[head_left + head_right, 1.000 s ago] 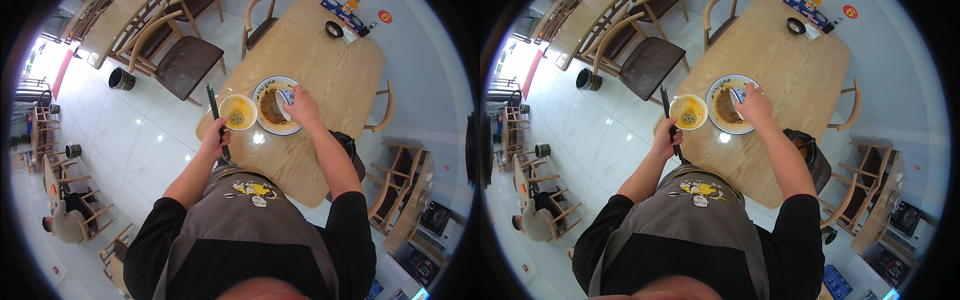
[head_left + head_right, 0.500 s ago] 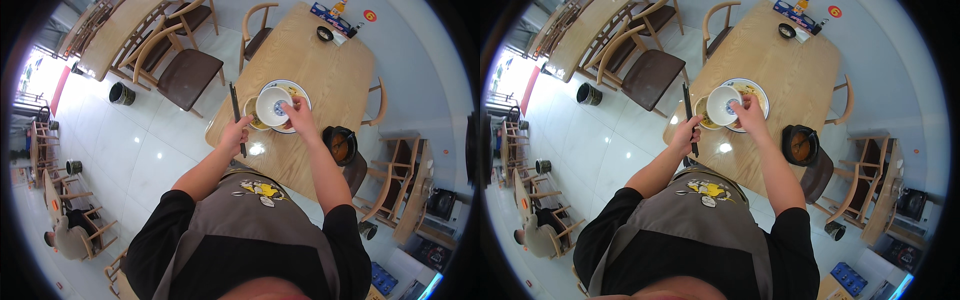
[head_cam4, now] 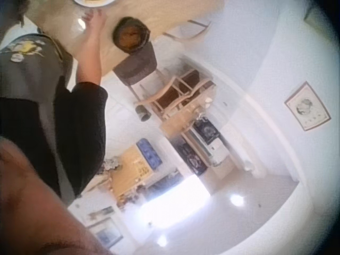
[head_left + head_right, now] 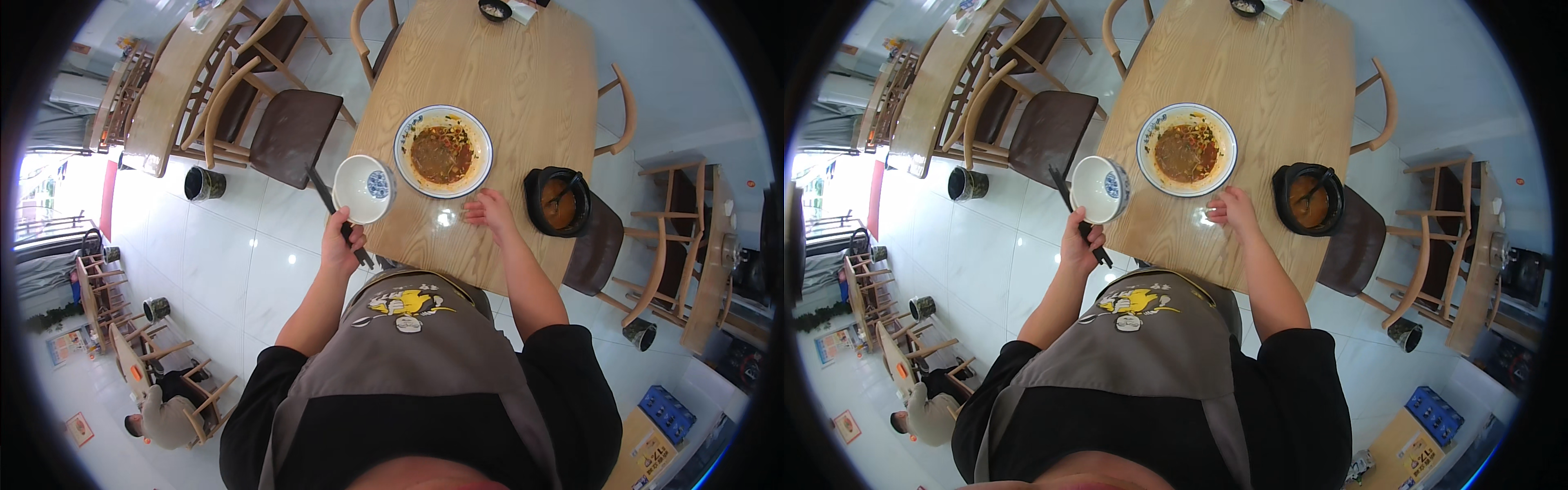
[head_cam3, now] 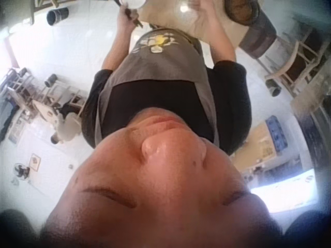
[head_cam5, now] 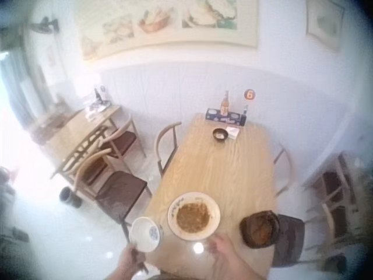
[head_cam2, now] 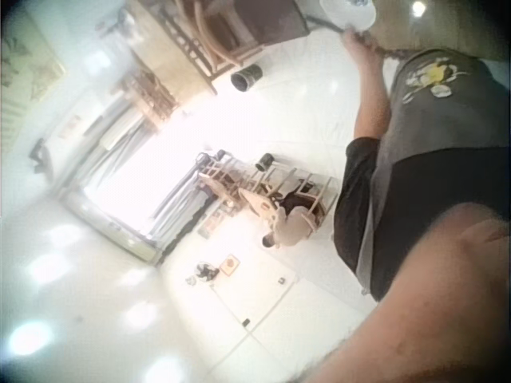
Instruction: The person assembles a wrap by placing an egg and noodles into a flatbread, then places it on a tray and serves it to a customer. Afterwards, they clear dirty dishes from a table, carry them to the kitchen, and wipe a table with a cloth.
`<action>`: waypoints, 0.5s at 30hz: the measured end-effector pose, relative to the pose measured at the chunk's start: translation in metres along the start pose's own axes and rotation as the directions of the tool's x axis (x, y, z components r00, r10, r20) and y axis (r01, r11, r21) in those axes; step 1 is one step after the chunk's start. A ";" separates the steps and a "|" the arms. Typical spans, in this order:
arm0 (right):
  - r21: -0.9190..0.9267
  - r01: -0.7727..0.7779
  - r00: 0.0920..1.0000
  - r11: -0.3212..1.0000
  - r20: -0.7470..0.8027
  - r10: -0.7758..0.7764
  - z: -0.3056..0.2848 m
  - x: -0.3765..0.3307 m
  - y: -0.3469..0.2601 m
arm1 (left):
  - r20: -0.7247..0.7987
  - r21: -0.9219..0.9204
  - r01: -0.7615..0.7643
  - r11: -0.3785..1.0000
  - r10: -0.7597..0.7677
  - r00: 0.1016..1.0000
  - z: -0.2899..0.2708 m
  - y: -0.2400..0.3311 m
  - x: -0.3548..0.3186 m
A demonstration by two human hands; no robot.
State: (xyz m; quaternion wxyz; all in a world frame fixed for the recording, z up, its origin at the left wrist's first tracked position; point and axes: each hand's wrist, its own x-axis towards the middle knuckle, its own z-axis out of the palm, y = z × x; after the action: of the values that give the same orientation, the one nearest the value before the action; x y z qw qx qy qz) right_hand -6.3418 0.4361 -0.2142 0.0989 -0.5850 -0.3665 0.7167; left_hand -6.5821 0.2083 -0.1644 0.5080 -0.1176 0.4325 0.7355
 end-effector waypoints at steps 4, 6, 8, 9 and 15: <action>0.354 0.085 0.920 0.931 0.330 -0.210 0.001 0.044 0.022 | 0.022 0.008 -0.048 0.999 0.048 0.999 -0.004 0.013 -0.016; 0.360 0.062 0.938 0.931 0.298 -0.178 0.004 0.057 0.025 | 0.000 0.035 -0.088 0.995 0.088 0.996 -0.003 0.017 -0.024; 0.346 0.044 0.940 0.937 0.304 -0.157 0.008 0.062 0.022 | -0.023 0.042 -0.116 0.992 0.117 0.993 -0.002 0.018 -0.031; 0.346 0.063 0.938 0.936 0.301 -0.174 0.010 0.062 0.019 | -0.028 0.035 -0.124 0.992 0.125 0.992 -0.002 0.019 -0.034; 0.322 0.121 0.961 0.939 0.198 -0.192 0.011 0.027 -0.010 | -0.031 0.002 -0.141 0.990 0.141 0.990 -0.002 0.017 -0.043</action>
State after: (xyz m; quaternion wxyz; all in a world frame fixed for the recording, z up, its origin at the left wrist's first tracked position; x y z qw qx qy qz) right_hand -6.3628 0.4539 -0.2278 0.2032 -0.4460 -0.3049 0.8166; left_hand -6.5777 0.1776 -0.1303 0.4482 -0.0980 0.4475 0.7676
